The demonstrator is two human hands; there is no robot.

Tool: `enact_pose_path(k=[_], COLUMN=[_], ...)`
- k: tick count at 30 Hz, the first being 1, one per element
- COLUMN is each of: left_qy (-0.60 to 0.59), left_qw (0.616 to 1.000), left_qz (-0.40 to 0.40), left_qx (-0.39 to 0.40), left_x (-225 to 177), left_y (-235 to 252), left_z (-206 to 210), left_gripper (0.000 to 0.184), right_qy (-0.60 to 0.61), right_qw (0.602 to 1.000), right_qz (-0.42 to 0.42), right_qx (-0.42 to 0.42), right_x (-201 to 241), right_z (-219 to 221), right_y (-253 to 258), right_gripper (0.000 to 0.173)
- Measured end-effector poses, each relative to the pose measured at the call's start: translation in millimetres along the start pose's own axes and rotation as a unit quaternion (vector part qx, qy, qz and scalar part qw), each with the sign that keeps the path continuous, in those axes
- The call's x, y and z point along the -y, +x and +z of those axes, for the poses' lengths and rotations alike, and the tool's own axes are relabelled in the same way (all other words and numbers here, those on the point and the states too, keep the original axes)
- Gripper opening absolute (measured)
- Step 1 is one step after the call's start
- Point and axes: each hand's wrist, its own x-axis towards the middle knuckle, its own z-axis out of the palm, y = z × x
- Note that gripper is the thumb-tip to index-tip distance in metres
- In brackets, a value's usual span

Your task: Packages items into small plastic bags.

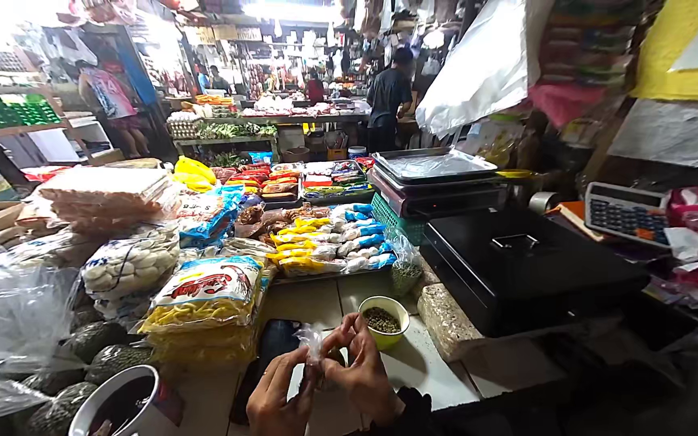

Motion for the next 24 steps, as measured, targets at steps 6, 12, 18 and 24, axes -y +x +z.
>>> enact_pose_path(k=[6,12,18,24], left_qy=[-0.036,-0.250,-0.109,-0.252], left_qw=[0.998,0.936,0.981,0.937], left_qz=[0.023,-0.194,-0.128,-0.112], left_qx=[0.051,0.154,0.093,0.215], left_x=[5,-2,-7,7], left_y=[0,6,13,20], left_z=[-1,-12,-6,-17], left_gripper=[0.014,0.012,0.029,0.030], right_qy=[-0.206,-0.432,-0.354,-0.167], right_qw=[0.973,0.885,0.920,0.985], right_qz=[-0.030,-0.170,-0.166,-0.033], right_qx=[0.103,0.015,0.008,0.037], right_x=[16,11,2,12], right_z=[-20,-11,-11,-9], right_y=[6,-2,-7,-3], right_gripper=[0.031,0.040,0.045,0.049])
